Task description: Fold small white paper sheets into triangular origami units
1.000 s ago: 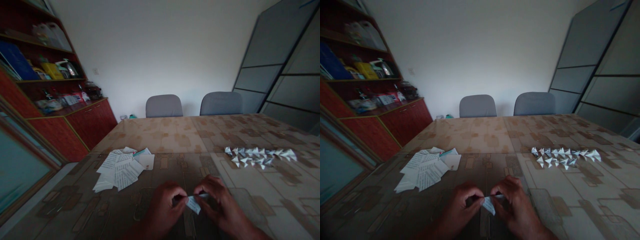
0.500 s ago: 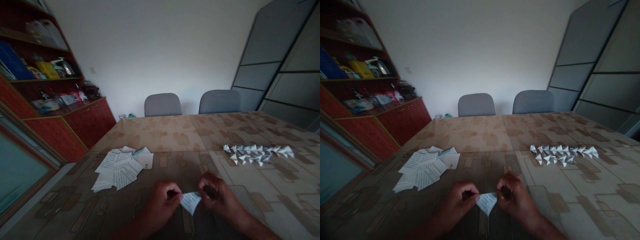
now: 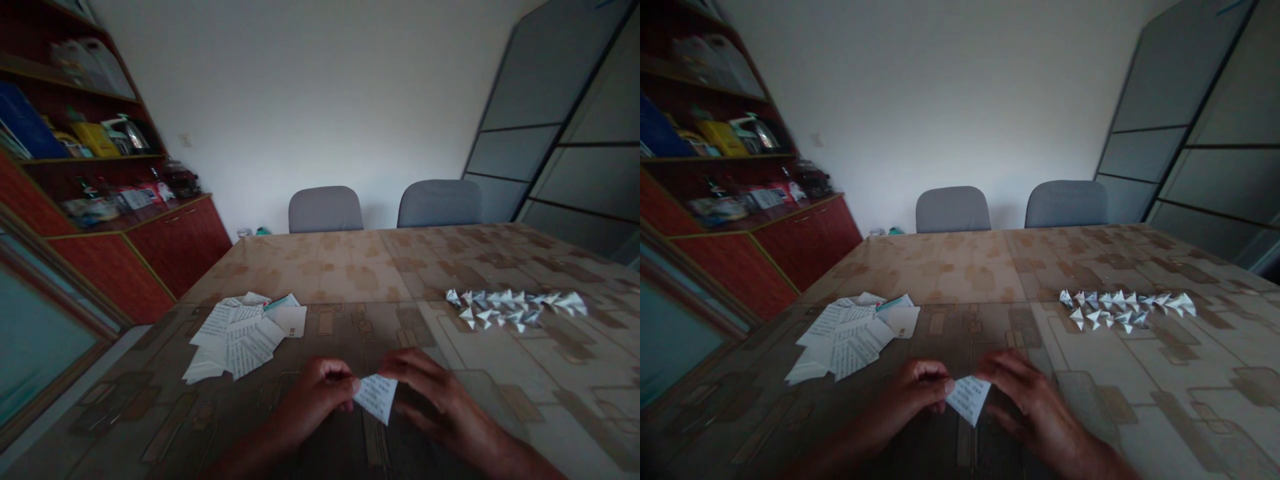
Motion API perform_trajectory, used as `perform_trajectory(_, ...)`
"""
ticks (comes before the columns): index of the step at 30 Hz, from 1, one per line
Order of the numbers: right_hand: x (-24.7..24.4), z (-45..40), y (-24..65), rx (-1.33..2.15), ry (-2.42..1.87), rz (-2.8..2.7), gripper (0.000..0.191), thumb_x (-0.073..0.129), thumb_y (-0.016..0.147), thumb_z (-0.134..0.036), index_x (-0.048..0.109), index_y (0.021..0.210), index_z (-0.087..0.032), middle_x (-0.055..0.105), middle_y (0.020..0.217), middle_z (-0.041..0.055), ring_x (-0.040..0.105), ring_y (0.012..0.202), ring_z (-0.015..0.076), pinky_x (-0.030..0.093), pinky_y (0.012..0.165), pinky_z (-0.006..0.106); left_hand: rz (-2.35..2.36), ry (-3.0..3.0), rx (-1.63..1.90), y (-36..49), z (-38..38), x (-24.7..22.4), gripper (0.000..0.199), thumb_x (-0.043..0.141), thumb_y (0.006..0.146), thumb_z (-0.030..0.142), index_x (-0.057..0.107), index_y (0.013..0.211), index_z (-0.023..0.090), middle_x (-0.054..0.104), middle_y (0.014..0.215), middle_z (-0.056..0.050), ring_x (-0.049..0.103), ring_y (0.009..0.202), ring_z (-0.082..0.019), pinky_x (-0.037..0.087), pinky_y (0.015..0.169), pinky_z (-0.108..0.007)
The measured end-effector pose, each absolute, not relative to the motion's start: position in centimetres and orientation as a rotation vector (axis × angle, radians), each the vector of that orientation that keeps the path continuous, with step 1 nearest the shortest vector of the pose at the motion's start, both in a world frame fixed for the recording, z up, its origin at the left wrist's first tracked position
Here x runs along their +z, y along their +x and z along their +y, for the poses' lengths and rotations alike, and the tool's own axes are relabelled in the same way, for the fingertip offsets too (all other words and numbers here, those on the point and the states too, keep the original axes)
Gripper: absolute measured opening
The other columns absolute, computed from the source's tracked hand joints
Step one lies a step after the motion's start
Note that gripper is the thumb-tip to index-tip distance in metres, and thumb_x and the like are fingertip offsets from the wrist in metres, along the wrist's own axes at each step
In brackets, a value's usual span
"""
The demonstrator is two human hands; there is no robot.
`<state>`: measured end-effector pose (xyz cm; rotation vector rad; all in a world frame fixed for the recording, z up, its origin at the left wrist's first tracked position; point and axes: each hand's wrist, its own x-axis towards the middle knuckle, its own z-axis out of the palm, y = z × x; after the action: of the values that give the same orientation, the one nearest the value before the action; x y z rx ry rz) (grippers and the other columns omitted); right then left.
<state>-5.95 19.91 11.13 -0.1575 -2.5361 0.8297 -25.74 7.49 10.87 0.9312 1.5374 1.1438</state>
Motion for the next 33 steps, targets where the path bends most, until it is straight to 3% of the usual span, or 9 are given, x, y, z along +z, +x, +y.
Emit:
perform_trajectory(4,11.1,19.7,-6.1,0.92,-0.141,-2.521,0.024,0.064,0.089,-0.017,0.065,0.112,-0.025,0.067,0.103,0.0062,0.064,0.096,0.0193,0.054,0.081,0.03,1.471,0.936,1.149,-25.7,7.5,10.5,0.031,0.067,0.071,0.044,0.063,0.073,0.014,0.061,0.064,0.001,0.056,0.061,-0.014,0.041,0.061,-0.025)
perform_trajectory(9,10.9,19.8,-6.3,1.064,-0.18,-2.449,0.014,0.061,0.09,-0.019,0.066,0.102,-0.022,0.069,0.095,0.0059,0.066,0.088,0.0187,0.054,0.075,0.03,1.376,0.919,1.235,-25.4,7.3,10.4,0.043,0.066,0.076,0.056,0.066,0.087,0.014,0.067,0.075,-0.003,0.062,0.073,-0.017,0.046,0.069,-0.027)
perform_trajectory(14,10.8,19.8,-6.5,1.146,-0.219,-2.39,0.008,0.061,0.09,-0.022,0.067,0.096,-0.022,0.07,0.089,0.0051,0.067,0.083,0.0183,0.053,0.072,0.029,1.277,1.048,1.198,-25.6,7.2,10.2,0.045,0.075,0.072,0.048,0.068,0.103,0.016,0.07,0.096,-0.007,0.065,0.087,-0.021,0.046,0.078,-0.03)
perform_trajectory(21,10.1,19.9,-6.4,1.2,-0.292,-2.378,0.01,0.066,0.084,-0.02,0.069,0.095,-0.02,0.07,0.087,0.0053,0.068,0.079,0.0189,0.053,0.07,0.03,1.327,1.097,1.182,-25.8,7.4,10.1,0.042,0.076,0.071,0.042,0.07,0.102,0.014,0.072,0.093,-0.007,0.066,0.086,-0.022,0.046,0.076,-0.03)
perform_trajectory(25,10.3,19.6,-6.5,1.294,-0.305,-2.341,0.014,0.065,0.084,-0.018,0.07,0.096,-0.022,0.072,0.089,0.0037,0.069,0.081,0.0185,0.053,0.071,0.029,1.341,1.122,1.145,-25.7,7.4,10.1,0.034,0.066,0.08,0.044,0.07,0.091,0.012,0.07,0.082,-0.005,0.064,0.078,-0.019,0.045,0.071,-0.027)
perform_trajectory(29,10.3,19.4,-6.7,1.28,-0.343,-2.34,0.016,0.064,0.085,-0.018,0.069,0.1,-0.024,0.072,0.09,0.0022,0.069,0.082,0.0181,0.054,0.072,0.027,1.372,1.12,1.113,-25.6,7.3,9.9,0.025,0.067,0.077,0.036,0.066,0.083,0.012,0.065,0.074,0.0,0.061,0.072,-0.017,0.042,0.065,-0.024)
perform_trajectory(33,9.7,19.4,-6.5,1.037,-0.302,-2.344,0.036,0.063,0.083,-0.01,0.061,0.114,-0.027,0.07,0.102,0.0021,0.068,0.092,0.0184,0.054,0.08,0.029,1.411,1.054,1.146,-25.2,7.3,10.1,0.028,0.065,0.076,0.033,0.066,0.093,0.011,0.066,0.077,-0.002,0.063,0.076,-0.019,0.044,0.07,-0.027)
